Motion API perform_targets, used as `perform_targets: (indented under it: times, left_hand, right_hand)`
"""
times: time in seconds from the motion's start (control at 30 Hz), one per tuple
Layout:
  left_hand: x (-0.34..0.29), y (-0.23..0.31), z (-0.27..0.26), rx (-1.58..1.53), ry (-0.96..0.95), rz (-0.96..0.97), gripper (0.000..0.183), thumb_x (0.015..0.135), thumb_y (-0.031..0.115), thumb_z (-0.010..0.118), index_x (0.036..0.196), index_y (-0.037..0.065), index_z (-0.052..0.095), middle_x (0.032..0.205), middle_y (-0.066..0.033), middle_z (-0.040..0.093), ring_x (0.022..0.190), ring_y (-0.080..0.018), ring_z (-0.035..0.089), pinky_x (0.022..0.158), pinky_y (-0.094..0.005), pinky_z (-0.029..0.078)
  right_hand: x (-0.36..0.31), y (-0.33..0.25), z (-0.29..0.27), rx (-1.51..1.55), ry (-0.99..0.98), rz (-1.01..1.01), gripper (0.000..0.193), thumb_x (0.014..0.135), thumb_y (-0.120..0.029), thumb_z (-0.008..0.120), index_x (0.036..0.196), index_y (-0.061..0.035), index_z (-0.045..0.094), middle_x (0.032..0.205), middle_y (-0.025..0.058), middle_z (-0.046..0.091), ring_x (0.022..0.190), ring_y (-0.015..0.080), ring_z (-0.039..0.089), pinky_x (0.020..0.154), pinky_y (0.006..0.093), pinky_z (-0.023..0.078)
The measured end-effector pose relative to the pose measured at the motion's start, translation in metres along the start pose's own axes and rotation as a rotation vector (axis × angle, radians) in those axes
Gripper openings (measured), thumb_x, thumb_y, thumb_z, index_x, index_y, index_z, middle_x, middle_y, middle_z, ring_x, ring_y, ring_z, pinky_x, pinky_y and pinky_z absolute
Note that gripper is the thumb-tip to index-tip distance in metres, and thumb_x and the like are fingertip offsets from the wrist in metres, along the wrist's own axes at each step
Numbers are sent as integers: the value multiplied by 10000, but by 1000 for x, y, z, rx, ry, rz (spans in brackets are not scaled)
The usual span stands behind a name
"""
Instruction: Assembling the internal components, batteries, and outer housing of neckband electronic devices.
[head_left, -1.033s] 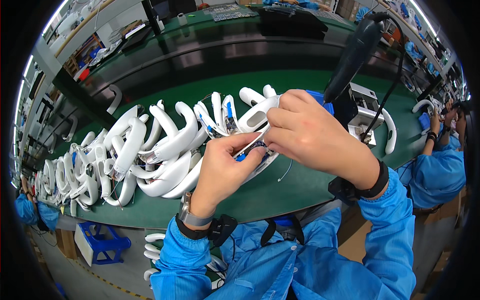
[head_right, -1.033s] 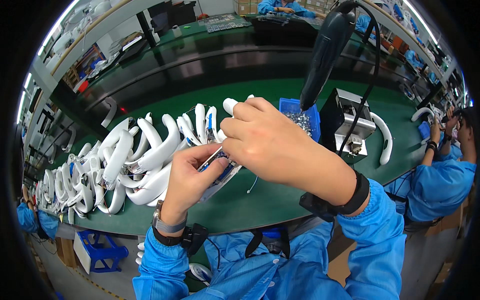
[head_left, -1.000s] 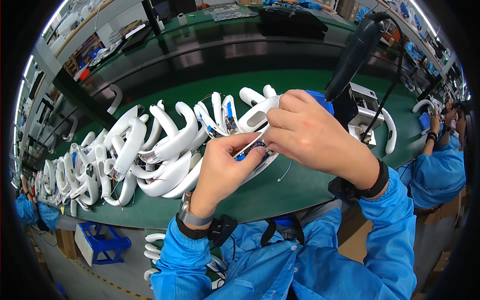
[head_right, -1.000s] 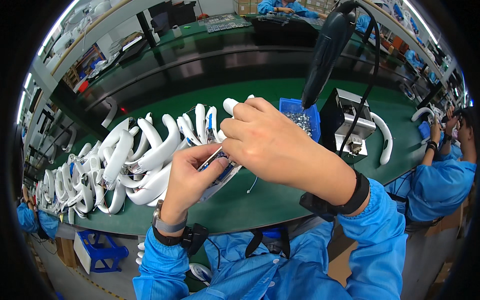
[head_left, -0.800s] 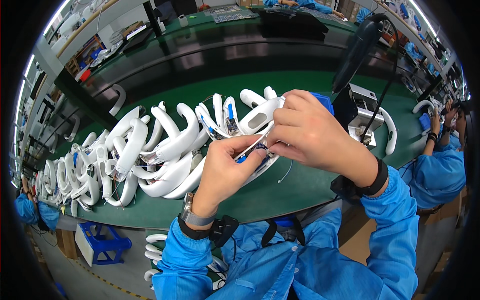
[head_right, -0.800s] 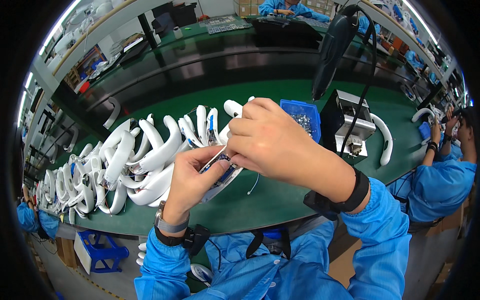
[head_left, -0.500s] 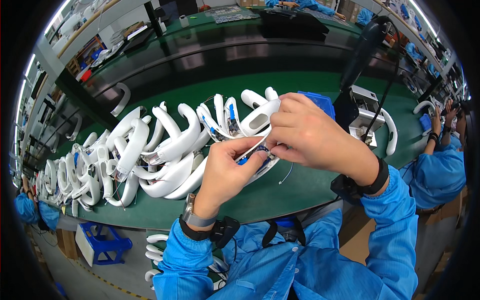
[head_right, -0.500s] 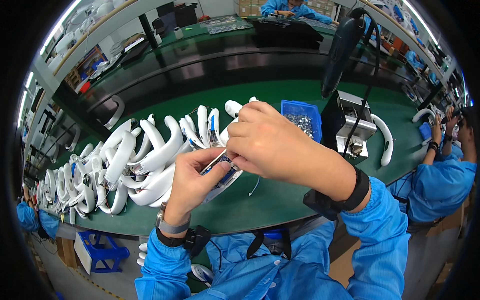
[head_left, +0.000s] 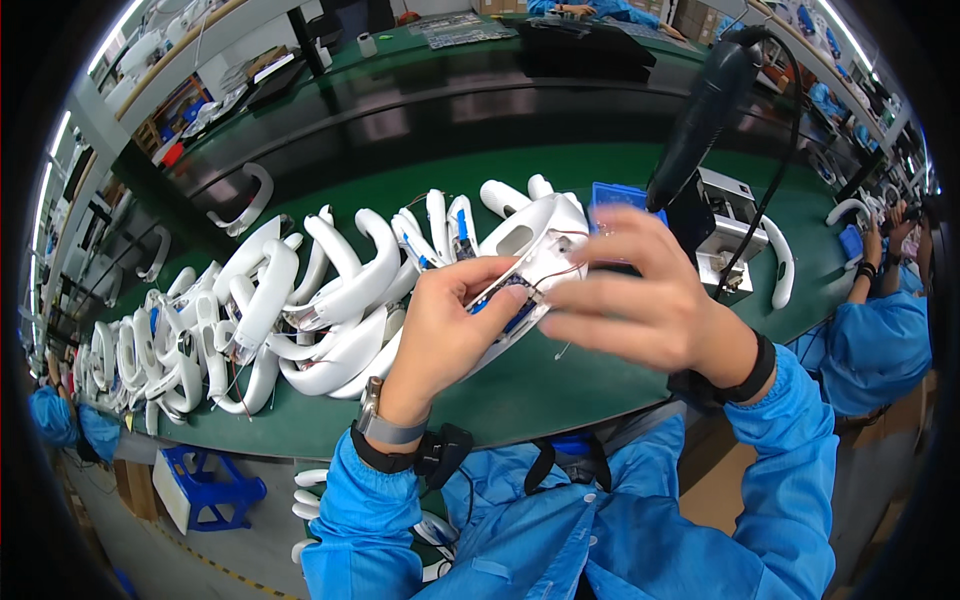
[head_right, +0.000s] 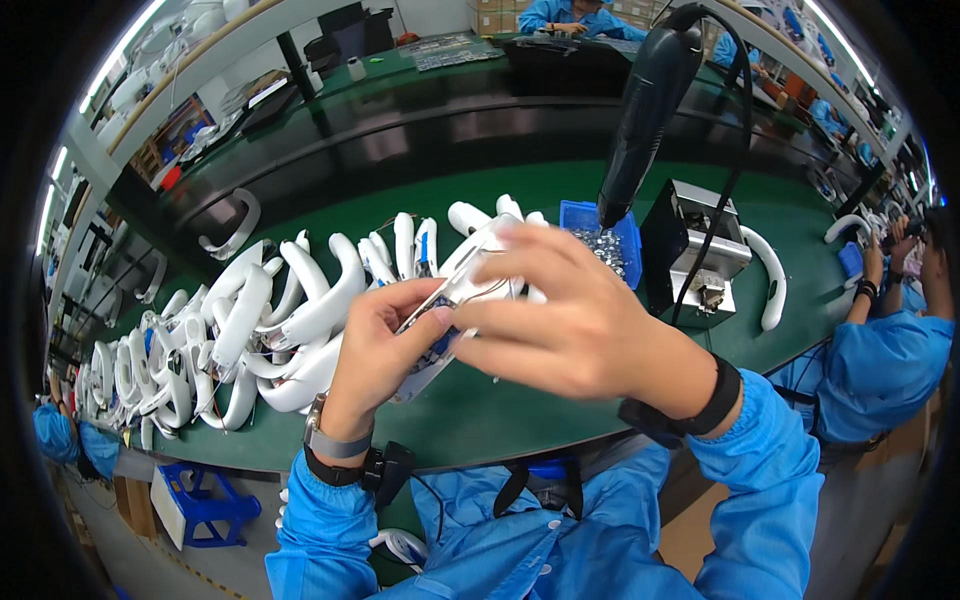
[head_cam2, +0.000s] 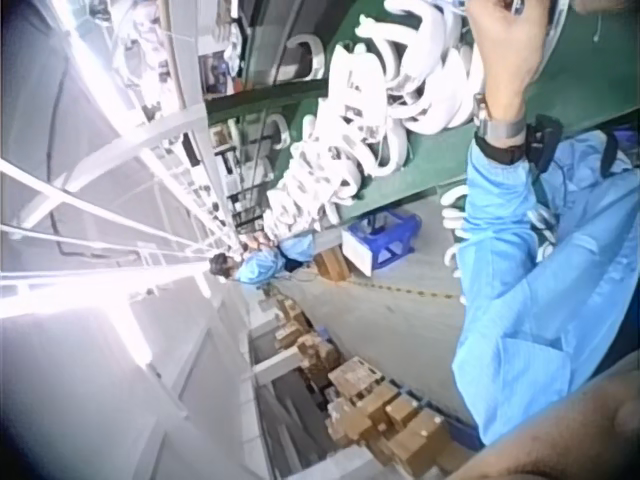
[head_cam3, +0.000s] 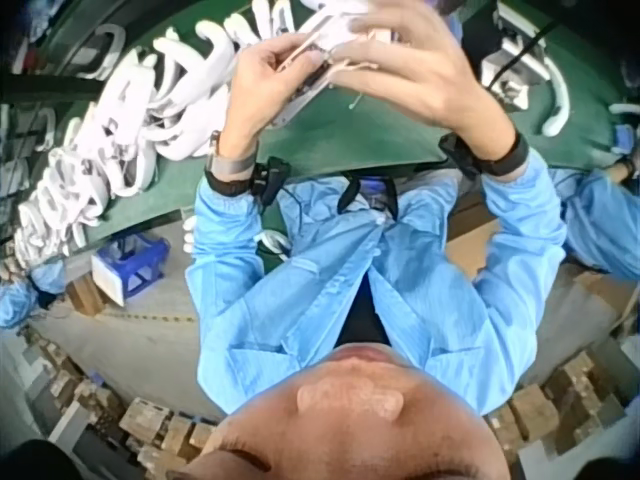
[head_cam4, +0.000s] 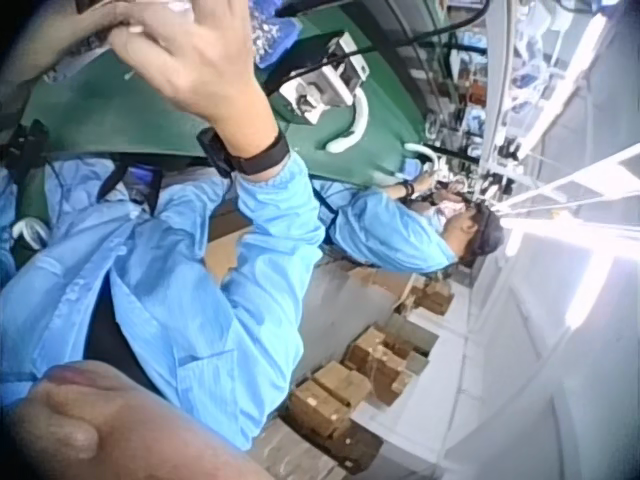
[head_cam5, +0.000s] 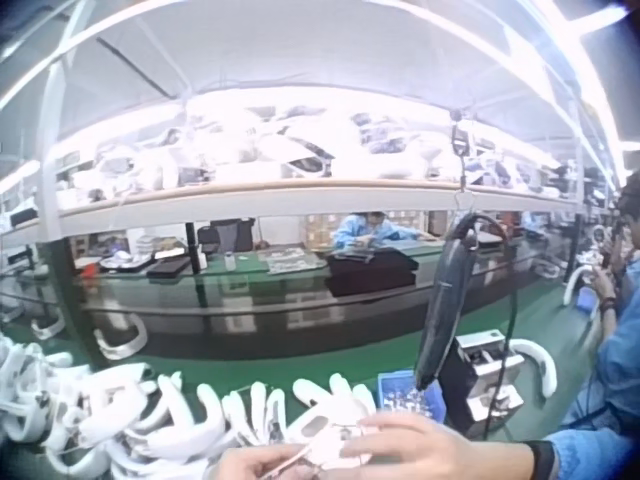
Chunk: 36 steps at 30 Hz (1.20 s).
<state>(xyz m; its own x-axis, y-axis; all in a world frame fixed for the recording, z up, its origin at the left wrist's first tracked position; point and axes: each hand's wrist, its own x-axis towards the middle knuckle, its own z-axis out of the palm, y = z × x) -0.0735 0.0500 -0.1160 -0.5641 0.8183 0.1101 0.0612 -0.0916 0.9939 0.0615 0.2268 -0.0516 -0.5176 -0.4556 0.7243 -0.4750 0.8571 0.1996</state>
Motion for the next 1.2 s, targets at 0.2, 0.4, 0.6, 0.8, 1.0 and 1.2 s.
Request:
perform_targets:
  times: [0.2,0.4,0.6,0.8,1.0,1.2]
  left_hand:
    - [5,7,6,-15,-3,-27,337,887,72,690,1185,-82,659,1029,-139,737,924,-123,682,807,-248,535]
    - [-2,15,12,0,-43,44,237,921,65,635,1140,1,698,1085,-134,718,1005,-159,664,895,-294,502]
    - [-2,9,10,201,-98,223,161,918,157,685,993,26,742,1212,-178,655,1114,-233,630,939,-347,485]
    - [-1,8,9,163,-70,210,185,843,144,770,950,-4,740,1138,-128,649,986,-207,632,861,-309,489]
    - [-2,10,8,219,-36,214,173,814,86,772,953,-9,731,1086,-102,653,920,-159,615,820,-269,482]
    - [-2,14,17,20,42,163,532,827,18,718,1333,8,554,1002,-62,690,918,-108,626,817,-244,487]
  right_hand:
    - [-39,-6,-6,22,-288,-133,341,646,-159,653,971,-71,709,988,-7,664,649,118,537,469,253,408]
    - [-35,-3,1,144,-139,90,192,710,-119,720,893,-84,676,854,5,634,616,150,596,469,290,460]
    - [-24,-4,7,133,22,217,214,710,-98,787,893,-85,677,774,8,618,622,176,639,481,302,492]
    - [-22,-5,15,107,14,239,176,728,-111,781,868,-90,676,773,14,619,625,178,634,497,301,494]
    - [-10,-11,6,360,-143,609,93,792,-105,740,853,-89,671,792,40,633,646,228,642,529,330,503]
    - [-7,12,3,225,-190,478,91,815,-124,725,856,-90,651,837,36,626,700,250,645,558,369,495]
